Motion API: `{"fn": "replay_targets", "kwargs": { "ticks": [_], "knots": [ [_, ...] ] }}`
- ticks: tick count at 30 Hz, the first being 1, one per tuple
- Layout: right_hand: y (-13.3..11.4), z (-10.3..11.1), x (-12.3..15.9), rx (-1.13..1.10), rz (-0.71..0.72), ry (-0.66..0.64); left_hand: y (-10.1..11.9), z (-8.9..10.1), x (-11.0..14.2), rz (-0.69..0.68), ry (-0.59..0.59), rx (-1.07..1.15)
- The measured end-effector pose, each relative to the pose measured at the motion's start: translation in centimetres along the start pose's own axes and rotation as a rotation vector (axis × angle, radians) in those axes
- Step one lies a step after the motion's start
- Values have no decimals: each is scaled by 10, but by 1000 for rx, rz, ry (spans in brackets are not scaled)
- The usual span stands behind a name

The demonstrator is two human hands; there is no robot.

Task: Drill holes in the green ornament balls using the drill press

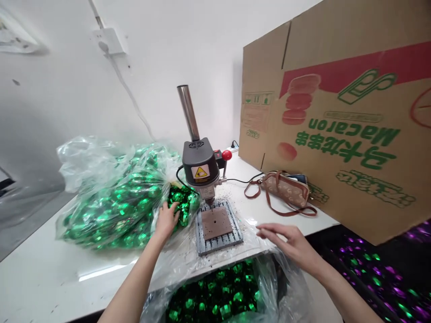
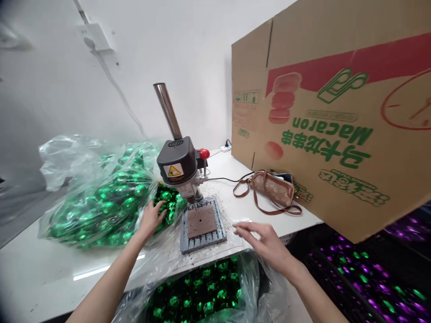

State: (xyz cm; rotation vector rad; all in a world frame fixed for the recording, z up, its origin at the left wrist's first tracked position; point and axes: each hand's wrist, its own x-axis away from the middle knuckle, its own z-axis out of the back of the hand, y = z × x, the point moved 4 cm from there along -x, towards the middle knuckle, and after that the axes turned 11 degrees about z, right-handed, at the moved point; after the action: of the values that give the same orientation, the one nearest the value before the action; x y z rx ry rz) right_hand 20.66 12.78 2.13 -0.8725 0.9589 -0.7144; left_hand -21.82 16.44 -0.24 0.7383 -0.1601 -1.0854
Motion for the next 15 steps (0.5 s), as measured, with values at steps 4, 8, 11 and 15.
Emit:
{"fn": "replay_targets", "kwargs": {
  "ticks": [4,8,11,15],
  "knots": [
    [-35,16,-68,-79,159,237,18,8,9,31,-44,323],
    [-52,14,-138,-161,253,370,41,-2,38,387,-357,1096],
    [-54,1,-174,-231,292,419,55,-14,61,599,-506,1434],
    [-47,-22,-189,-309,284,433,53,-24,78,675,-604,1484]
  ]
}}
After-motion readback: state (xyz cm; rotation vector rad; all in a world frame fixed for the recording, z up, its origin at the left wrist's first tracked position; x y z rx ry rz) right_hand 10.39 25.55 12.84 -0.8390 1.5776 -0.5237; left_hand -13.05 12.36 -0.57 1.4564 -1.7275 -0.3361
